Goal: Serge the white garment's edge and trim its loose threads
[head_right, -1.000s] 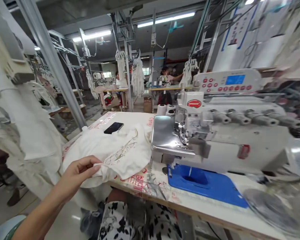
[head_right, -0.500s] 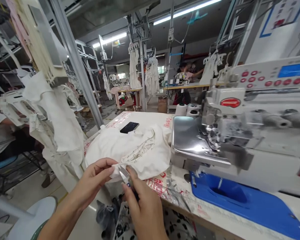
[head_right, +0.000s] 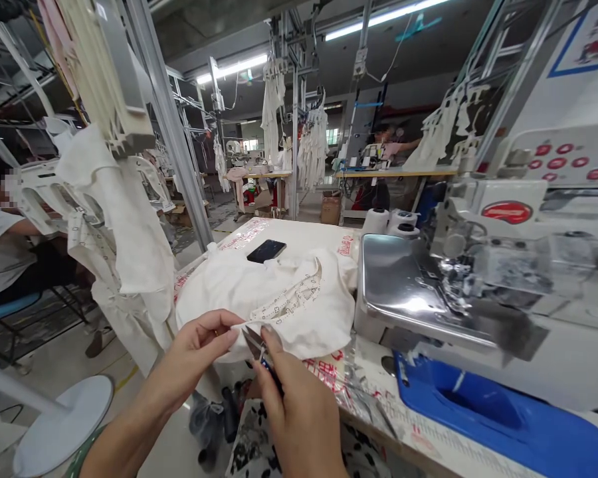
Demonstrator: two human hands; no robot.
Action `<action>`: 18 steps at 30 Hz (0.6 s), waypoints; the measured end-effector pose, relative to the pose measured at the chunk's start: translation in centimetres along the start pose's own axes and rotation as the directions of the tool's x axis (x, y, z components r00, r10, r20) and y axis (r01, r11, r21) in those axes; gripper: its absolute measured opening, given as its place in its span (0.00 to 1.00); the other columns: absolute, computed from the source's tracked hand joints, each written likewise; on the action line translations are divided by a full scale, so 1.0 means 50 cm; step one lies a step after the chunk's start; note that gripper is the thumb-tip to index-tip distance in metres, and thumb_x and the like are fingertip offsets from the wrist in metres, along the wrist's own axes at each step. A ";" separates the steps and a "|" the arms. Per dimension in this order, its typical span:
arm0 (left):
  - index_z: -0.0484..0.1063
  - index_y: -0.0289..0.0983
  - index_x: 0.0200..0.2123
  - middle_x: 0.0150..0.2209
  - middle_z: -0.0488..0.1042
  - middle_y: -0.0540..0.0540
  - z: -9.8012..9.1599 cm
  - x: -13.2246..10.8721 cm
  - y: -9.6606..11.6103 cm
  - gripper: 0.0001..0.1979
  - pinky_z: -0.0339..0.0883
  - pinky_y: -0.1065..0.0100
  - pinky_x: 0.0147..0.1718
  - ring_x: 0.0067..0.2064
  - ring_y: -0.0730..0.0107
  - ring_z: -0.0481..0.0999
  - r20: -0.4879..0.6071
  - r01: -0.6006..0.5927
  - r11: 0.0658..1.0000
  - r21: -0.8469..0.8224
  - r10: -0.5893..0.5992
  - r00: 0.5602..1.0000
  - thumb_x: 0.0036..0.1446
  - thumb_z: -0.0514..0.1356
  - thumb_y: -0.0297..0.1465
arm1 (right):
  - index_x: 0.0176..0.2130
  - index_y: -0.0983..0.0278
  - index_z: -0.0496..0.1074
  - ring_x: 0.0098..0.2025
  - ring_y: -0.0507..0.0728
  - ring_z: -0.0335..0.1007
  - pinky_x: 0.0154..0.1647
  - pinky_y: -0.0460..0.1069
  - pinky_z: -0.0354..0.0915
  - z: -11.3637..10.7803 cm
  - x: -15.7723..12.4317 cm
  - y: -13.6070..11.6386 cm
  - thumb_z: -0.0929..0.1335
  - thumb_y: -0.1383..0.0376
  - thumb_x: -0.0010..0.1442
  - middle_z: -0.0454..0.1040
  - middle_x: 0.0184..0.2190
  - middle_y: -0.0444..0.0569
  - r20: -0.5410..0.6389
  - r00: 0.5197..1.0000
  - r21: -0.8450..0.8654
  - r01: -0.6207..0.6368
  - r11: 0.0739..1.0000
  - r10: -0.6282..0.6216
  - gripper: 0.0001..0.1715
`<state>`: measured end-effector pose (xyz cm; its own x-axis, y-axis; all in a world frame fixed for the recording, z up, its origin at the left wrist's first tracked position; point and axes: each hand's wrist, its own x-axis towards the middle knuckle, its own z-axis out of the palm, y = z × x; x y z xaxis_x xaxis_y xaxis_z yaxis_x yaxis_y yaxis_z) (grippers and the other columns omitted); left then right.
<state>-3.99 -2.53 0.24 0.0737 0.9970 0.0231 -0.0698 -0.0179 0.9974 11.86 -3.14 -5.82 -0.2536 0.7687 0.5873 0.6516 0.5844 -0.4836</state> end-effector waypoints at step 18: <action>0.71 0.33 0.27 0.25 0.70 0.50 0.000 -0.008 -0.009 0.15 0.61 0.73 0.31 0.29 0.73 0.67 0.027 -0.041 0.998 0.048 0.040 0.999 0.49 0.61 0.41 | 0.57 0.67 0.60 0.37 0.58 0.74 0.31 0.47 0.69 0.018 0.003 0.002 0.58 0.66 0.65 0.74 0.42 0.55 -0.125 0.973 -0.189 0.167 0.968 -0.192 0.21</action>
<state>-3.99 -2.93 -0.22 0.0979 0.9931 0.0643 -0.0247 -0.0622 0.9978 11.23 -2.74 -6.37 -0.2824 0.6034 0.7458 0.7232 0.6446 -0.2477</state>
